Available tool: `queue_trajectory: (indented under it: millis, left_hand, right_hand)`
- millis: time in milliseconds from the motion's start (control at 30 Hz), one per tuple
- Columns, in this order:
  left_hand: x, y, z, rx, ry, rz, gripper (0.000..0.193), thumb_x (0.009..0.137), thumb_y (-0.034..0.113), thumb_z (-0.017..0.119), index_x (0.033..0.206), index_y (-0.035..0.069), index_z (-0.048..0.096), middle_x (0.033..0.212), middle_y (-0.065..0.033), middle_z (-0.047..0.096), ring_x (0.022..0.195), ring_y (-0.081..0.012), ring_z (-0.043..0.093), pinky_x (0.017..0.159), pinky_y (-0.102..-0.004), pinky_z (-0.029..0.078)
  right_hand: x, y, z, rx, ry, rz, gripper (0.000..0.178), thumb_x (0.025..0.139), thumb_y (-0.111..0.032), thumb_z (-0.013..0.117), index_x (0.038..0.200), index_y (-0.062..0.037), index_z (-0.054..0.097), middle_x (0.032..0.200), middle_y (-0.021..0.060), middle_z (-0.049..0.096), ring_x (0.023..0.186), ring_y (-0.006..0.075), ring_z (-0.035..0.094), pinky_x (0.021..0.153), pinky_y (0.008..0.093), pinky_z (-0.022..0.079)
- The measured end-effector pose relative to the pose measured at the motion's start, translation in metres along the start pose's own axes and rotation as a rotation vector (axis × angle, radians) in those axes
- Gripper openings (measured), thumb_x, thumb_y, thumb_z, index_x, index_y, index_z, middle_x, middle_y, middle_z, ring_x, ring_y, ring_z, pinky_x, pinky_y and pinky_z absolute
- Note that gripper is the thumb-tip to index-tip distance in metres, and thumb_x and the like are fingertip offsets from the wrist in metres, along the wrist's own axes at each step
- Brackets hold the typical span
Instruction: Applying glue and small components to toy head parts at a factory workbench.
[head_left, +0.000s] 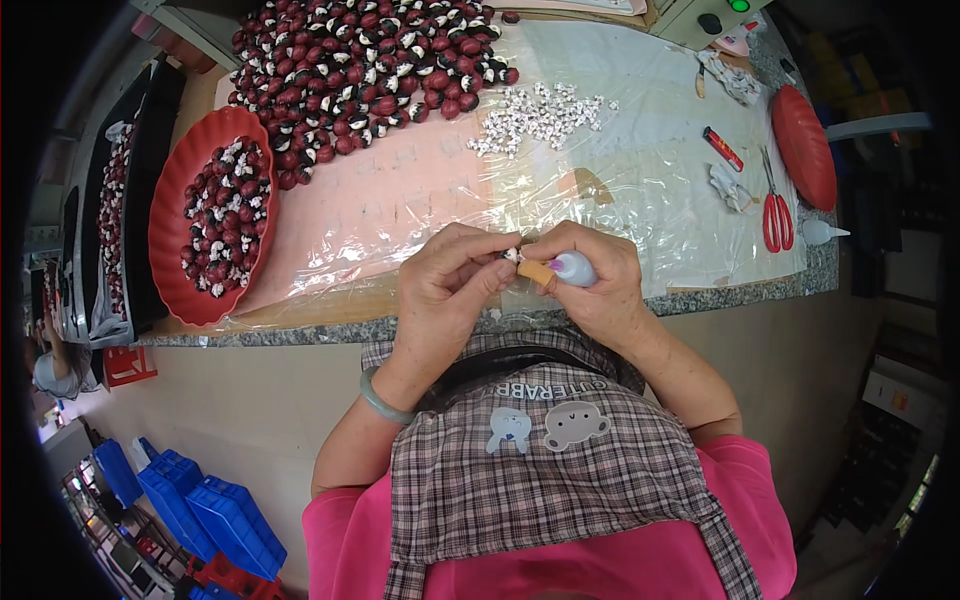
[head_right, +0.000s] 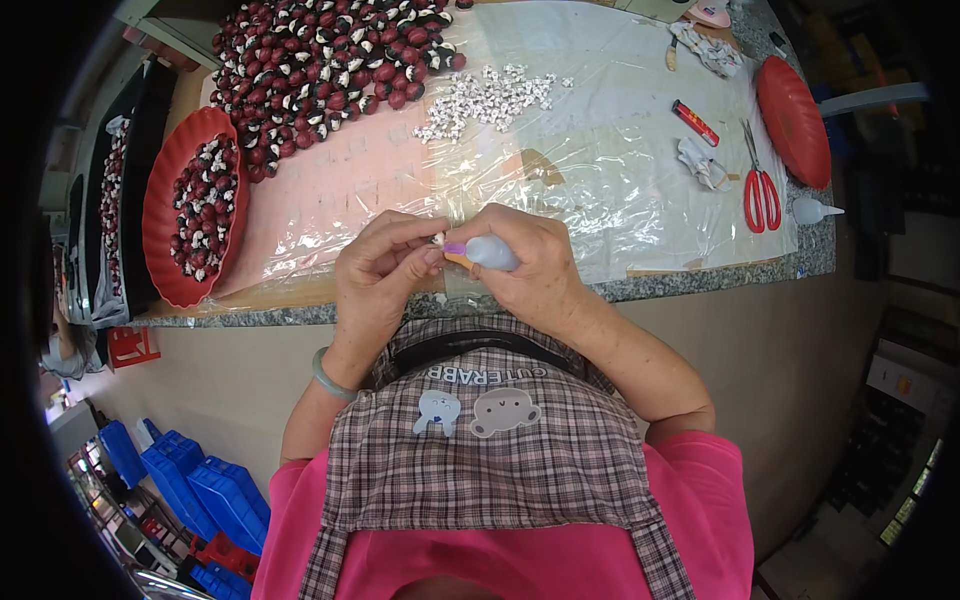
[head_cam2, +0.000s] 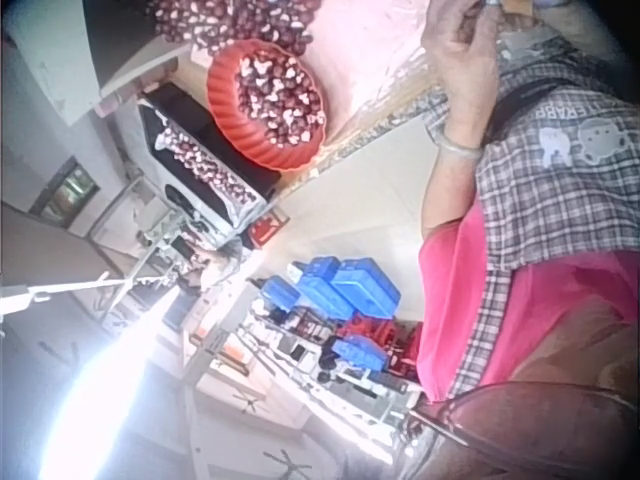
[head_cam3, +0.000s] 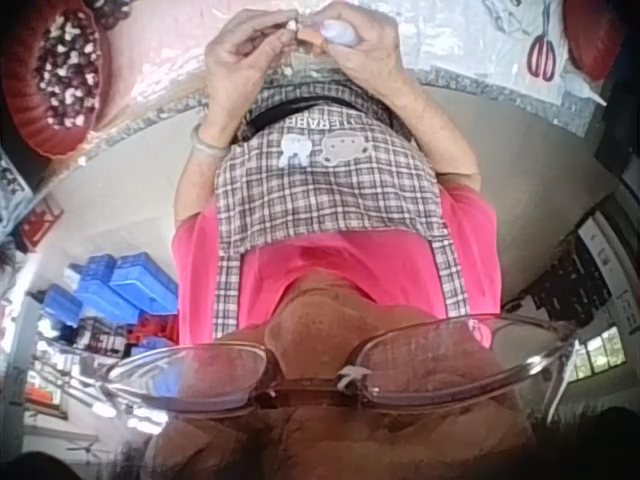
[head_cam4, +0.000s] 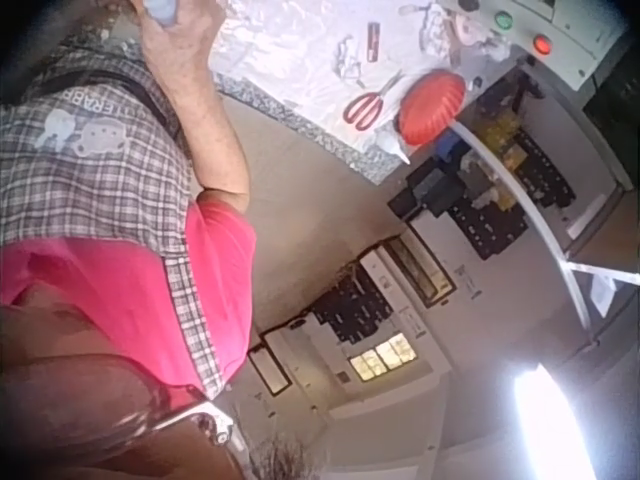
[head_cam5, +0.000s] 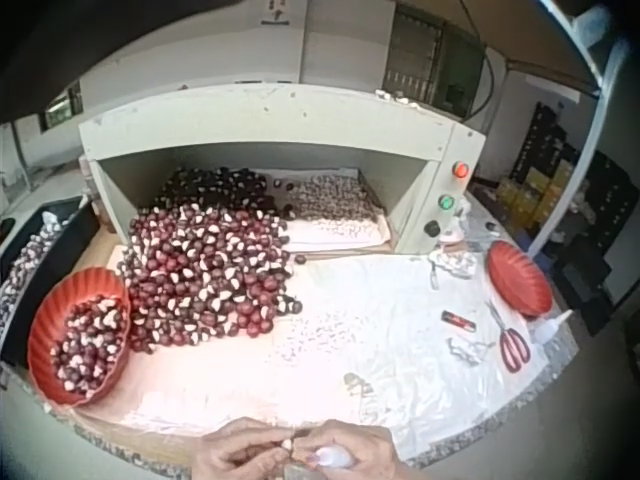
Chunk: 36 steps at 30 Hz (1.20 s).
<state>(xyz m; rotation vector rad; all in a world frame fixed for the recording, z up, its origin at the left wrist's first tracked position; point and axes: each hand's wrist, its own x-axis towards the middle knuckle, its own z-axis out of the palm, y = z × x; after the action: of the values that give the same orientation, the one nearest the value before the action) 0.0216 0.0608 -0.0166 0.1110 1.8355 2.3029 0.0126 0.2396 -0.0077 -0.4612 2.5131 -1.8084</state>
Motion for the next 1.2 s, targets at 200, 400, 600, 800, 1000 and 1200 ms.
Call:
queue_trajectory:
  millis: [200,400,600,800,1000,1200]
  left_hand:
    - [0.004,0.001,-0.003,-0.024,-0.029,0.041,0.022,0.084,-0.006,0.063,0.105,-0.002,0.065,0.103,-0.0086,0.06,0.088,-0.0138,0.063,0.077,-0.0236,0.053]
    - [0.001,0.001,-0.001,0.192,-0.006,0.092,0.025,0.08,-0.001,0.068,0.105,0.001,0.066,0.101,-0.0097,0.064,0.089,-0.0152,0.064,0.077,-0.0256,0.054]
    - [0.0,0.001,0.003,0.211,0.057,0.101,0.023,0.08,-0.004,0.066,0.103,0.0,0.068,0.1,-0.0118,0.066,0.088,-0.0166,0.065,0.077,-0.0263,0.054]
    - [0.019,0.016,-0.007,-0.118,-0.074,-0.183,0.022,0.09,-0.003,0.055,0.111,-0.003,0.056,0.101,-0.0106,0.06,0.091,-0.0162,0.063,0.08,-0.0262,0.053]
    - [0.082,0.021,-0.041,0.237,0.054,0.142,0.016,0.081,-0.005,0.054,0.095,0.001,0.06,0.098,-0.0029,0.057,0.088,-0.009,0.054,0.071,-0.0235,0.045]
    - [0.142,0.04,-0.026,1.262,-0.036,0.82,0.033,0.072,-0.005,0.056,0.1,0.006,0.067,0.104,-0.0086,0.057,0.09,-0.0273,0.052,0.08,-0.0358,0.046]
  right_hand:
    - [0.007,-0.006,-0.005,-0.123,-0.009,-0.199,0.016,0.073,-0.002,0.073,0.085,-0.0029,0.063,0.079,0.0094,0.065,0.071,0.022,0.065,0.062,0.0303,0.05]
    - [-0.001,0.0,0.0,-0.068,0.062,-0.146,0.018,0.071,0.0,0.073,0.085,-0.0028,0.063,0.082,0.0098,0.063,0.074,0.0221,0.064,0.065,0.03,0.05]
    - [-0.003,0.005,0.004,0.08,0.078,-0.061,0.017,0.073,0.004,0.072,0.087,-0.0009,0.065,0.085,0.0089,0.062,0.073,0.0144,0.061,0.064,0.026,0.05]
    - [0.011,0.002,-0.007,0.098,0.055,-0.106,0.02,0.075,-0.005,0.074,0.093,-0.0038,0.066,0.087,0.0079,0.063,0.075,0.0191,0.062,0.065,0.0294,0.049]
    - [0.002,0.01,-0.022,0.209,0.04,0.121,0.022,0.079,-0.004,0.071,0.101,-0.0026,0.065,0.091,0.0069,0.063,0.078,0.0137,0.061,0.063,0.0247,0.05]
    - [0.001,0.014,-0.026,0.137,0.016,0.042,0.017,0.082,0.0,0.068,0.098,-0.0017,0.066,0.092,0.0066,0.063,0.076,0.0102,0.058,0.057,0.0213,0.05]
